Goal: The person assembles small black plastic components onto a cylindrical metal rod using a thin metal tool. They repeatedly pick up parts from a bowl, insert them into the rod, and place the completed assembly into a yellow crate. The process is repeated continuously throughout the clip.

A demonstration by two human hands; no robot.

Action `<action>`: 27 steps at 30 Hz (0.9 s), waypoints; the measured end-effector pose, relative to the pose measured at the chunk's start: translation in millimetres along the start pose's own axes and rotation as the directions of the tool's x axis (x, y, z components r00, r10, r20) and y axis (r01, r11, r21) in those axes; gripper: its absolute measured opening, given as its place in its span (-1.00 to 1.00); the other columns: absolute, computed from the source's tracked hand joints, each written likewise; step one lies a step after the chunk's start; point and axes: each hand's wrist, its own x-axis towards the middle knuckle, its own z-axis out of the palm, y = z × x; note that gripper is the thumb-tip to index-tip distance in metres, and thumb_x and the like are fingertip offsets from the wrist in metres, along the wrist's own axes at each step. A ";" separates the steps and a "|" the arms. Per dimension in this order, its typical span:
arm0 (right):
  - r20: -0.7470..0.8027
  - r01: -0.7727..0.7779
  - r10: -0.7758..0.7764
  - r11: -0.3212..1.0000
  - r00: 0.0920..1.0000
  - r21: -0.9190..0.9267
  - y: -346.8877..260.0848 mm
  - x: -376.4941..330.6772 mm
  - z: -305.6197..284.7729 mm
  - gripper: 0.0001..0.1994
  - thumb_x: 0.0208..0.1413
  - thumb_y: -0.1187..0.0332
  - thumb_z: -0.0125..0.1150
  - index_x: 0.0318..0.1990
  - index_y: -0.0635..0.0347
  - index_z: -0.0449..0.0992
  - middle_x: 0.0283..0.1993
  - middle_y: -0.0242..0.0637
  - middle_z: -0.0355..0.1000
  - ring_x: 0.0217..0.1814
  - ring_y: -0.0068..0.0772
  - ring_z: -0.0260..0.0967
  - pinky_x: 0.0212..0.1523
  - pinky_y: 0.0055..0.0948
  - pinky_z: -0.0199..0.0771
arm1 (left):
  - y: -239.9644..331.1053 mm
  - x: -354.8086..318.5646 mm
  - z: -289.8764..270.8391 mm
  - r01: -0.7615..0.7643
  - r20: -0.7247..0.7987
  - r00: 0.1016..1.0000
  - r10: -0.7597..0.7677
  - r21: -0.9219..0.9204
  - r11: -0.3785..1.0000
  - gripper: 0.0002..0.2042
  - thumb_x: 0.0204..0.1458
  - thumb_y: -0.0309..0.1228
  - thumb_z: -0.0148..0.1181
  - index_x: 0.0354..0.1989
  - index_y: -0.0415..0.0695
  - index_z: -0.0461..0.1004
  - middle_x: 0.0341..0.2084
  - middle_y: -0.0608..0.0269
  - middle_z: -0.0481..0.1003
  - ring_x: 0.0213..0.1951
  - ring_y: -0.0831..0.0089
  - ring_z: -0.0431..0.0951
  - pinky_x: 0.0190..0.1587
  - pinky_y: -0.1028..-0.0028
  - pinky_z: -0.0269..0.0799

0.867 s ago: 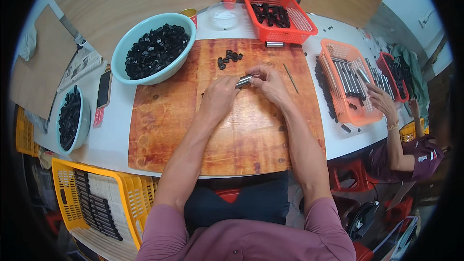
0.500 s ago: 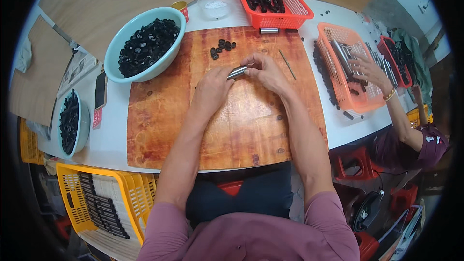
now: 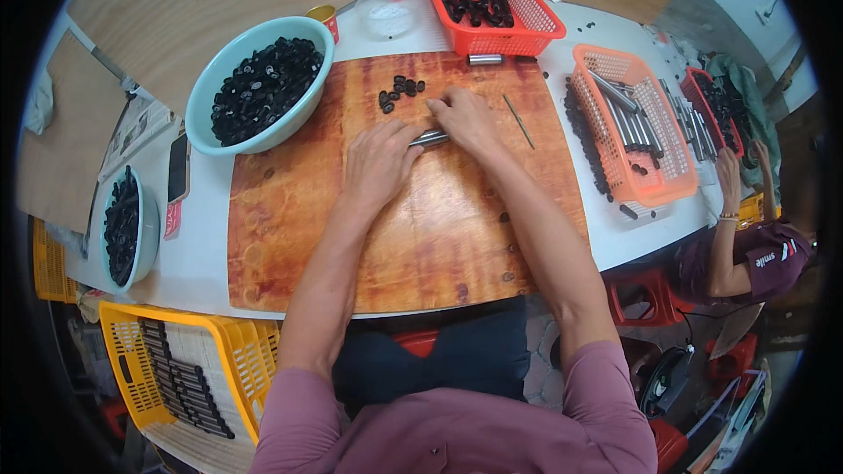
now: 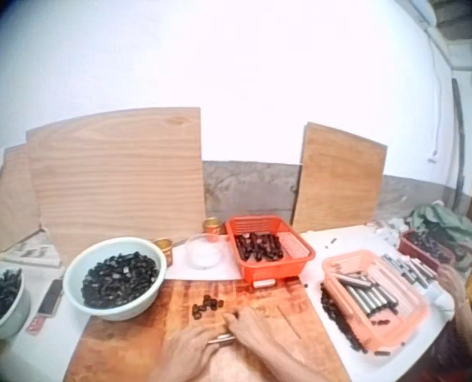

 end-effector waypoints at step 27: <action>-0.211 0.071 -0.162 0.921 0.964 -0.383 -15.1 5.0 40.0 -0.69 0.21 0.19 0.11 -0.15 0.31 0.50 -0.08 0.03 0.43 0.07 0.06 0.36 0.05 0.01 0.28 | -2.5 -2.9 -4.3 0.030 -0.051 0.998 -0.033 -0.072 0.997 -0.80 -0.02 -0.34 0.38 -0.25 -0.13 0.60 -0.37 0.16 0.47 -0.24 0.15 0.52 -0.20 0.23 0.42</action>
